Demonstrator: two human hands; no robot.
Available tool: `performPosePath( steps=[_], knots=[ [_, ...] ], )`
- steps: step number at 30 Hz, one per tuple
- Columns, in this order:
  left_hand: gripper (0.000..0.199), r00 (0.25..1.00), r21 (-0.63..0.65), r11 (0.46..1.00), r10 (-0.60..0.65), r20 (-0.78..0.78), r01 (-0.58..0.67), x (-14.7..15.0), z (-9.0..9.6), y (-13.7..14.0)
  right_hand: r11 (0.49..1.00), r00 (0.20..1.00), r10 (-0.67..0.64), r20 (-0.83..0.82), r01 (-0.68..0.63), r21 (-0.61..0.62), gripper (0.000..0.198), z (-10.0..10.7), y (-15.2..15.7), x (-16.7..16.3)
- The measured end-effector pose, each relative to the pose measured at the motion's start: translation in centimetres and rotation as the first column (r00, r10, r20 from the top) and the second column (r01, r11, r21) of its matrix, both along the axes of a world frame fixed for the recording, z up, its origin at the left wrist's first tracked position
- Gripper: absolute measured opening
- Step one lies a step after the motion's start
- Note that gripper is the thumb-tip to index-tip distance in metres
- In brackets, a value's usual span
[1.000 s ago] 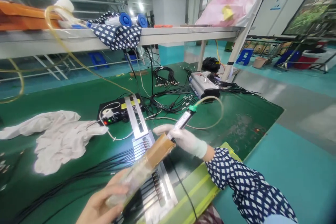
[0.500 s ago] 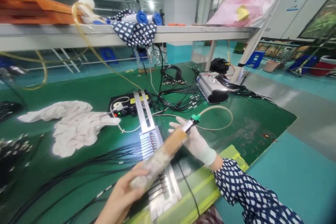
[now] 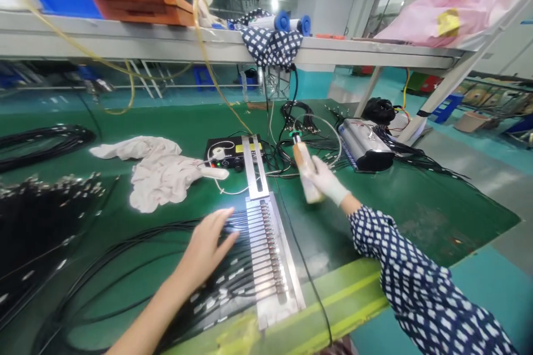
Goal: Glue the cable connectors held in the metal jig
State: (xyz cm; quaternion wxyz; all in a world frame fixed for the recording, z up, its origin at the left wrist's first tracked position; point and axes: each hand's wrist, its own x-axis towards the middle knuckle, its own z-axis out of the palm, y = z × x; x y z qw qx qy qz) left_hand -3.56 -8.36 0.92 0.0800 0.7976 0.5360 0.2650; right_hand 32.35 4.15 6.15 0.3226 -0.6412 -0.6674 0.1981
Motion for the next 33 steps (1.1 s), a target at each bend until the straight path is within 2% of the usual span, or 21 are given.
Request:
performPosePath(
  steps=[2, 5, 7, 9, 12, 15, 17, 19, 21, 23, 25, 26, 28, 29, 30, 31, 32, 33],
  knots=[
    [0.055, 0.991, 0.029, 0.995, 0.094, -0.091, -0.092, -0.8, -1.9, 1.3, 1.0, 0.996, -0.016, 0.092, 0.016, -0.009, 0.067, 1.5, 2.7, 0.5],
    [0.053, 0.964, 0.016, 0.985, 0.17, -0.204, -0.17, -0.7, -4.2, 1.9, 0.998, 0.976, 0.051, 0.214, -0.059, 0.03, 0.049, 3.1, 3.6, -1.6],
    [0.052, 0.957, 0.011, 0.983, 0.182, -0.224, -0.185, -0.3, -5.0, 1.8, 0.982, 0.949, 0.14, 0.282, -0.169, 0.081, 0.036, 3.6, 3.0, -4.7],
    [0.053, 0.96, 0.015, 0.983, 0.184, -0.212, -0.185, 0.1, -5.3, 1.7, 0.943, 0.903, 0.272, 0.332, -0.319, 0.095, 0.028, 3.9, 3.0, -8.4],
    [0.053, 0.967, 0.005, 0.983, 0.184, -0.177, -0.186, 0.2, -5.0, 1.5, 0.889, 0.843, 0.392, 0.368, -0.45, 0.085, 0.026, 4.1, 5.8, -13.9],
    [0.052, 0.974, -0.004, 0.98, 0.195, -0.119, -0.197, 0.2, -4.8, 1.5, 0.911, 0.867, 0.343, 0.36, -0.4, 0.095, 0.036, 4.5, 11.3, -17.8],
    [0.052, 0.976, -0.005, 0.98, 0.198, -0.088, -0.2, 0.2, -4.8, 1.5, 0.933, 0.891, 0.306, 0.336, -0.351, 0.082, 0.036, 4.9, 14.6, -19.3],
    [0.051, 0.977, -0.011, 0.98, 0.197, -0.085, -0.199, 0.2, -4.8, 1.5, 0.942, 0.905, 0.299, 0.304, -0.33, 0.054, 0.035, 5.6, 16.4, -20.2],
    [0.051, 0.976, -0.02, 0.98, 0.196, -0.097, -0.199, 0.3, -4.7, 1.5, 0.942, 0.911, 0.315, 0.265, -0.335, 0.032, 0.038, 6.9, 16.7, -20.6],
    [0.051, 0.975, -0.035, 0.98, 0.191, -0.112, -0.196, 0.3, -4.5, 1.5, 0.939, 0.917, 0.33, 0.223, -0.344, 0.024, 0.037, 9.3, 15.7, -20.3],
    [0.052, 0.974, -0.06, 0.979, 0.185, -0.13, -0.194, 0.1, -4.3, 1.5, 0.938, 0.922, 0.337, 0.192, -0.347, 0.02, 0.04, 12.9, 13.6, -19.1],
    [0.053, 0.974, -0.075, 0.979, 0.181, -0.137, -0.192, 0.0, -4.1, 1.6, 0.939, 0.927, 0.333, 0.174, -0.342, 0.025, 0.025, 15.0, 12.1, -18.1],
    [0.053, 0.977, -0.106, 0.977, 0.17, -0.13, -0.185, -0.2, -3.9, 1.6, 0.919, 0.902, 0.383, 0.2, -0.393, 0.01, 0.062, 18.9, 7.7, -15.8],
    [0.054, 0.98, -0.119, 0.977, 0.164, -0.112, -0.177, -0.3, -3.8, 1.6, 0.888, 0.866, 0.445, 0.226, -0.46, 0.016, 0.06, 20.2, 4.7, -14.5],
    [0.054, 0.983, -0.13, 0.977, 0.158, -0.09, -0.169, -0.3, -3.7, 1.6, 0.846, 0.82, 0.513, 0.253, -0.533, 0.013, 0.047, 20.9, 1.4, -13.2],
    [0.055, 0.986, -0.136, 0.977, 0.154, -0.069, -0.162, -0.4, -3.7, 1.6, 0.794, 0.764, 0.588, 0.266, -0.607, -0.01, 0.029, 20.7, -2.2, -11.9],
    [0.056, 0.987, -0.14, 0.978, 0.15, -0.053, -0.156, -0.5, -3.7, 1.6, 0.689, 0.656, 0.699, 0.286, -0.724, -0.026, 0.021, 19.5, -6.0, -10.8],
    [0.057, 0.988, -0.14, 0.978, 0.147, -0.045, -0.152, -0.6, -3.7, 1.5, 0.613, 0.57, 0.755, 0.323, -0.789, -0.039, 0.018, 17.5, -9.6, -9.8]
  ],
)
